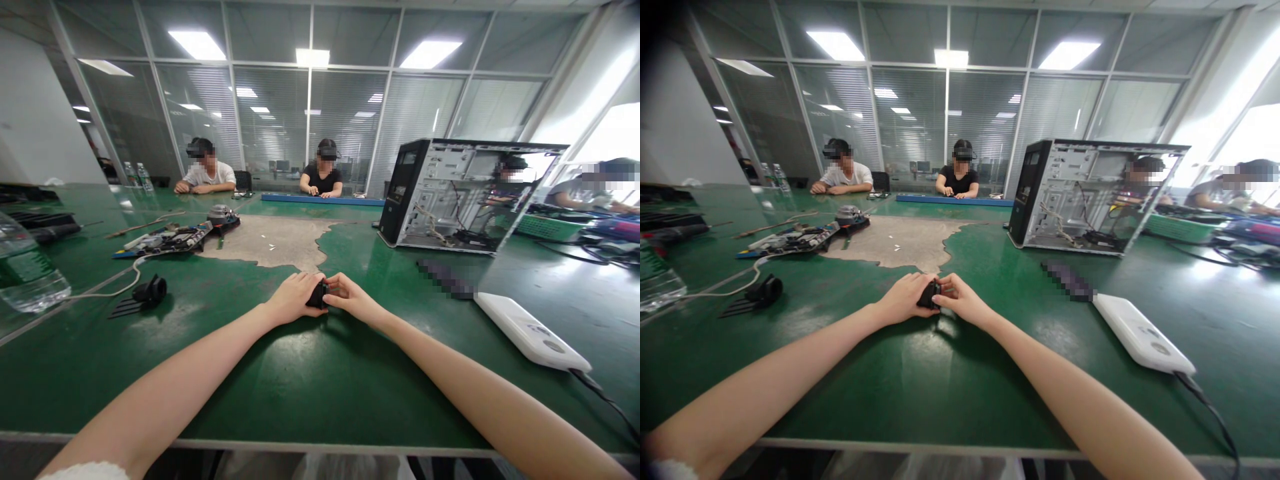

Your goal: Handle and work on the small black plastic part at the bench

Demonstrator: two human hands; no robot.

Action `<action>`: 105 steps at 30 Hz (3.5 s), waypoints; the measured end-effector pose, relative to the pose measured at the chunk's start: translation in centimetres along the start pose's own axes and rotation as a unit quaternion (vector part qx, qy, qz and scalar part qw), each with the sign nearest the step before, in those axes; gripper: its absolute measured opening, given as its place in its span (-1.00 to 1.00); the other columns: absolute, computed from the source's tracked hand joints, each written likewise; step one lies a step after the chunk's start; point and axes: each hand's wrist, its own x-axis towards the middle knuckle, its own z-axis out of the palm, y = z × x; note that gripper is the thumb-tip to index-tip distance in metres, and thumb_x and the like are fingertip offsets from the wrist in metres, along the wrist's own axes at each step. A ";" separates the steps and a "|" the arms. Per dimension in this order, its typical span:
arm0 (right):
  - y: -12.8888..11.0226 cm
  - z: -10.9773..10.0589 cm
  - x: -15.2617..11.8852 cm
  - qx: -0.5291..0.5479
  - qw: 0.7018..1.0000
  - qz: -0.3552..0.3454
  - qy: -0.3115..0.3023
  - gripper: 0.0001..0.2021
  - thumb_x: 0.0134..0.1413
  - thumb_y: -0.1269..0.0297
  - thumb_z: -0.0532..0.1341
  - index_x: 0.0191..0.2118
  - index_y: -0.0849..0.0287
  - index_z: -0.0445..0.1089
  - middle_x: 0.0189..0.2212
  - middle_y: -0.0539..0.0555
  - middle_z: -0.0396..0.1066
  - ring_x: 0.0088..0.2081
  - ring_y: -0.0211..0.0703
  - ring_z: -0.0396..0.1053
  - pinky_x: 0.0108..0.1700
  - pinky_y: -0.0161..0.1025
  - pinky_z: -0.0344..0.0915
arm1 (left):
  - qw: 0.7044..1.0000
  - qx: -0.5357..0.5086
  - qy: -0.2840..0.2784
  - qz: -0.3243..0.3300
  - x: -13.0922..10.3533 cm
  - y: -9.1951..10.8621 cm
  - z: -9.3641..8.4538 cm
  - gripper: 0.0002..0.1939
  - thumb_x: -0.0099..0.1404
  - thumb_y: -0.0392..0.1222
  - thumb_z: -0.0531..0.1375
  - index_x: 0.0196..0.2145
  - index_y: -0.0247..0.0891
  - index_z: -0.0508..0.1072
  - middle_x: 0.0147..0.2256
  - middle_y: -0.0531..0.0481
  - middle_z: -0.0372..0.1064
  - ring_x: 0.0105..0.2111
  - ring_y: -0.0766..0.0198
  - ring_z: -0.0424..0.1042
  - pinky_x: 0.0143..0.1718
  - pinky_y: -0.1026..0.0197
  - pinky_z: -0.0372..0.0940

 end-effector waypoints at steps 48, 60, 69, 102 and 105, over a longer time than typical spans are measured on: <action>-0.3 0.2 -0.2 -0.015 1.000 -0.011 -0.007 -0.73 -0.12 0.18 0.20 -0.30 0.14 0.13 -0.31 -0.01 0.27 -0.29 -0.27 0.31 -0.23 -0.23 0.28 | 1.000 0.002 0.000 0.003 0.0 0.0 0.0 -0.33 -0.02 0.09 0.20 -0.04 -0.28 0.08 -0.16 -0.12 0.24 -0.19 0.10 0.26 -0.19 0.12 0.14; 0.3 0.3 0.1 -0.018 0.999 0.012 0.026 -0.69 -0.10 0.16 0.18 -0.22 0.12 0.14 -0.28 0.03 0.24 -0.25 -0.25 0.29 -0.14 -0.15 0.27 | 1.000 -0.001 0.000 -0.002 0.1 0.0 0.1 -0.33 -0.02 0.07 0.20 -0.03 -0.27 0.07 -0.14 -0.13 0.24 -0.17 0.09 0.26 -0.18 0.11 0.14; -0.5 0.1 -0.2 0.003 0.999 -0.028 -0.022 -0.71 -0.16 0.24 0.24 -0.32 0.12 0.12 -0.33 -0.02 0.24 -0.24 -0.26 0.28 -0.20 -0.23 0.28 | 1.000 0.001 -0.002 -0.005 0.1 0.2 -0.1 -0.36 -0.02 0.06 0.21 -0.06 -0.28 0.09 -0.19 -0.10 0.26 -0.20 0.10 0.28 -0.21 0.12 0.15; -0.1 0.3 -0.1 -0.006 1.000 0.010 0.003 -0.71 -0.12 0.26 0.20 -0.24 0.15 0.13 -0.26 0.03 0.22 -0.23 -0.25 0.28 -0.17 -0.19 0.26 | 1.000 0.002 0.003 -0.003 0.0 0.0 0.1 -0.32 -0.03 0.09 0.20 -0.03 -0.28 0.07 -0.17 -0.12 0.25 -0.19 0.09 0.26 -0.20 0.12 0.14; -0.1 0.1 -0.1 0.005 1.000 -0.010 -0.029 -0.71 -0.14 0.29 0.23 -0.29 0.13 0.10 -0.32 -0.01 0.23 -0.25 -0.26 0.29 -0.22 -0.22 0.28 | 1.000 0.004 0.001 -0.002 0.0 0.1 0.0 -0.34 -0.03 0.08 0.20 -0.05 -0.28 0.08 -0.19 -0.10 0.26 -0.21 0.10 0.27 -0.22 0.13 0.14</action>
